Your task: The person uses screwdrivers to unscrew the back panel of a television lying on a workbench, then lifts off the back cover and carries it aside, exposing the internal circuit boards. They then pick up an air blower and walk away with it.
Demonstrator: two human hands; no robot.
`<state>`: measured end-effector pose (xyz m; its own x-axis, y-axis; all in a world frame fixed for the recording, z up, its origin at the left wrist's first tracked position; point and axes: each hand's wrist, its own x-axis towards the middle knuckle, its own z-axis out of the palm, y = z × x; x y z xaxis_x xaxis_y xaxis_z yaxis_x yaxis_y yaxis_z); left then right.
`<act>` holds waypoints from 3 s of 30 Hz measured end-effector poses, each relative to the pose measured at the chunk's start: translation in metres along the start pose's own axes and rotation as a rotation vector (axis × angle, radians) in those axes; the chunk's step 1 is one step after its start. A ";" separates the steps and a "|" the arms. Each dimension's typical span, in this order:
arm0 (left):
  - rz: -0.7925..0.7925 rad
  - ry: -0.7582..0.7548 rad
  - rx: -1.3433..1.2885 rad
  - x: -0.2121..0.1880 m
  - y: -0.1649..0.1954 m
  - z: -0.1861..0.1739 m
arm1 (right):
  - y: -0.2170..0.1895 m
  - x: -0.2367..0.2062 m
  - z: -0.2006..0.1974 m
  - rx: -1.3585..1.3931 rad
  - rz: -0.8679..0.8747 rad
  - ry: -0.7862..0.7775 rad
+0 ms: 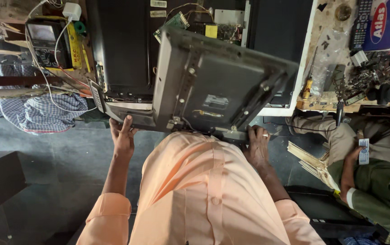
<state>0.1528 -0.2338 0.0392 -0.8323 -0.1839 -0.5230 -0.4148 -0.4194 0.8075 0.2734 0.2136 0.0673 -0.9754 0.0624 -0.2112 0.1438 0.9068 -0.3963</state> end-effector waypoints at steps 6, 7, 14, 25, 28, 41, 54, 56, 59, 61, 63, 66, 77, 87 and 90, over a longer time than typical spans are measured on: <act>0.025 0.011 0.066 -0.006 0.015 0.015 | -0.002 -0.007 0.018 0.038 0.098 0.010; 0.030 0.018 0.075 -0.007 0.017 0.016 | -0.001 -0.008 0.023 0.058 0.097 0.020; 0.102 0.056 0.215 -0.014 0.035 0.018 | 0.010 -0.009 0.058 0.081 0.066 -0.018; 0.284 -0.005 0.113 -0.034 0.068 0.043 | -0.005 -0.009 0.066 0.159 0.027 0.043; 0.240 0.078 0.233 -0.032 0.084 0.048 | -0.015 -0.005 0.070 0.177 0.019 0.018; 0.164 -0.114 0.005 0.009 0.073 0.016 | -0.051 -0.002 0.084 0.110 0.107 0.027; 0.226 -0.181 0.208 -0.004 0.125 0.016 | -0.073 -0.001 0.097 0.200 0.275 -0.128; 0.215 -0.169 0.249 -0.005 0.131 0.011 | -0.074 -0.005 0.094 0.189 0.218 -0.108; 0.173 -0.150 0.284 -0.004 0.131 -0.001 | -0.075 -0.008 0.087 0.226 0.230 -0.093; 0.163 -0.122 0.357 -0.005 0.123 -0.015 | -0.076 -0.009 0.080 0.176 0.172 -0.085; 0.128 -0.101 0.318 -0.002 0.109 -0.032 | -0.079 -0.006 0.073 0.037 0.018 -0.073; 0.044 0.005 0.218 -0.007 0.083 -0.063 | -0.089 -0.002 0.059 0.058 0.109 -0.121; -0.169 0.148 -0.006 -0.017 0.050 -0.122 | -0.125 0.016 0.028 -0.012 0.026 -0.223; 0.049 -0.278 -0.146 0.017 0.050 -0.067 | -0.080 -0.020 0.069 -0.006 0.180 -0.070; 0.025 -0.342 -0.200 0.017 0.048 -0.041 | -0.065 -0.030 0.078 -0.003 0.359 -0.135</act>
<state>0.1343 -0.2936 0.0580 -0.9297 0.0965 -0.3553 -0.3410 -0.5898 0.7320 0.3060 0.1205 0.0294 -0.8321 0.3212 -0.4521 0.4721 0.8381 -0.2733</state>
